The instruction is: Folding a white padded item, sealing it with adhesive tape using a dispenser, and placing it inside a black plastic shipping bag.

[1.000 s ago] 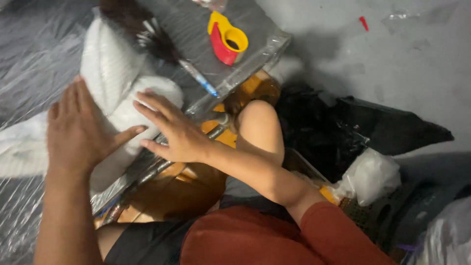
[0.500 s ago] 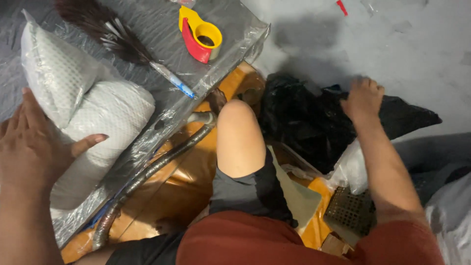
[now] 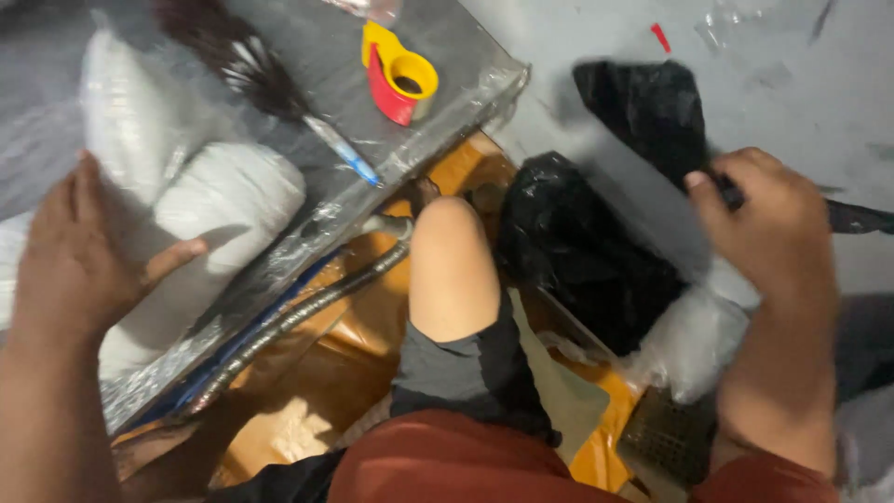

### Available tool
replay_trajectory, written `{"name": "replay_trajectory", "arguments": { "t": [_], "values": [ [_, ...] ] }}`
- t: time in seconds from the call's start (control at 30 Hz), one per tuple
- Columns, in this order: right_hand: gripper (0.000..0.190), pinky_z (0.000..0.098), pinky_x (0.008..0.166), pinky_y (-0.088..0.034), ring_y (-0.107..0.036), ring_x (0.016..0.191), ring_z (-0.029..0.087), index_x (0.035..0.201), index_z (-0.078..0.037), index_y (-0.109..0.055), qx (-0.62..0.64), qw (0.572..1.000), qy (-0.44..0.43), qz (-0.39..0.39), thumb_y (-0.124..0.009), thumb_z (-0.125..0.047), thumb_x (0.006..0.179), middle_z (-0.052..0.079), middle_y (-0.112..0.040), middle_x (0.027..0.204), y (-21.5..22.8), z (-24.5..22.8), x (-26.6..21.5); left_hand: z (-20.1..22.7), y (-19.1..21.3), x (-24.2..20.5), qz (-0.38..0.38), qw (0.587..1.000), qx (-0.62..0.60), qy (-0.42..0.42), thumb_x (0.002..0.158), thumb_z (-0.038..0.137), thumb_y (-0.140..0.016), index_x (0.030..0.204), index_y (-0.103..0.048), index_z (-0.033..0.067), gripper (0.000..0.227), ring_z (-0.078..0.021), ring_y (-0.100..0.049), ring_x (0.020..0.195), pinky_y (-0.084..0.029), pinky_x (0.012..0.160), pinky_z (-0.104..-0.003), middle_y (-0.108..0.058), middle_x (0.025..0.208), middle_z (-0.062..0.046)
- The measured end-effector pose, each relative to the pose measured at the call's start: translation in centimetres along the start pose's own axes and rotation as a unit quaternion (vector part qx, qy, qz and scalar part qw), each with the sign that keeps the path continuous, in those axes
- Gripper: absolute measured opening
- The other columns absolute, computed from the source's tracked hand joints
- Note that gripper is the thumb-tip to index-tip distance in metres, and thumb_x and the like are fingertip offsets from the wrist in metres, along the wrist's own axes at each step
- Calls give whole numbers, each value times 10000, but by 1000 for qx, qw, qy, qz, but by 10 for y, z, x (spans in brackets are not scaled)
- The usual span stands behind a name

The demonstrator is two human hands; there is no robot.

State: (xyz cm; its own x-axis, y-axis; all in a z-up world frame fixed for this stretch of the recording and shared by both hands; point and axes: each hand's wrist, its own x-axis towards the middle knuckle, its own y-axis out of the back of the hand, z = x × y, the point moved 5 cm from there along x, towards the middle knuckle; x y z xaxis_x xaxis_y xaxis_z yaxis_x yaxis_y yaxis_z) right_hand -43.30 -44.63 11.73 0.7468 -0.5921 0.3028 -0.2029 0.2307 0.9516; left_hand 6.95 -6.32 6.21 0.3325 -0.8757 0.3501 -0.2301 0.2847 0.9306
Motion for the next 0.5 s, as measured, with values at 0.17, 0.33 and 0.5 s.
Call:
{"name": "replay_trajectory", "arguments": {
  "t": [0.17, 0.33, 0.5],
  "values": [
    [160, 464, 965, -513, -654, 1113, 416, 1085, 59, -699, 99, 971, 127, 176, -741, -63, 990, 264, -666, 1237, 31, -162, 48, -7, 17, 11, -70, 951, -262, 148, 890, 441, -689, 1511, -344, -107, 897, -494, -450, 1335, -334, 1102, -531, -431, 1471, -357],
    [106, 611, 1062, -456, -509, 1323, 564, 955, 66, -624, 269, 895, 286, 211, -644, -12, 885, 352, -594, 1316, 15, -330, 128, -32, 15, -2, 16, 901, -383, 201, 1046, 410, -513, 1455, -435, -50, 621, -322, -495, 1341, -339, 1122, -427, -509, 1447, -219],
    [122, 582, 1060, -388, -621, 1204, 392, 961, -131, -726, 206, 842, 457, 199, -653, -132, 863, 141, -729, 1064, -21, -482, 150, -68, -7, -10, 100, 645, -712, 259, 894, 863, -115, 1596, -264, 61, 1077, -544, -361, 1439, -304, 1154, -644, -366, 1575, -300]
  ]
}}
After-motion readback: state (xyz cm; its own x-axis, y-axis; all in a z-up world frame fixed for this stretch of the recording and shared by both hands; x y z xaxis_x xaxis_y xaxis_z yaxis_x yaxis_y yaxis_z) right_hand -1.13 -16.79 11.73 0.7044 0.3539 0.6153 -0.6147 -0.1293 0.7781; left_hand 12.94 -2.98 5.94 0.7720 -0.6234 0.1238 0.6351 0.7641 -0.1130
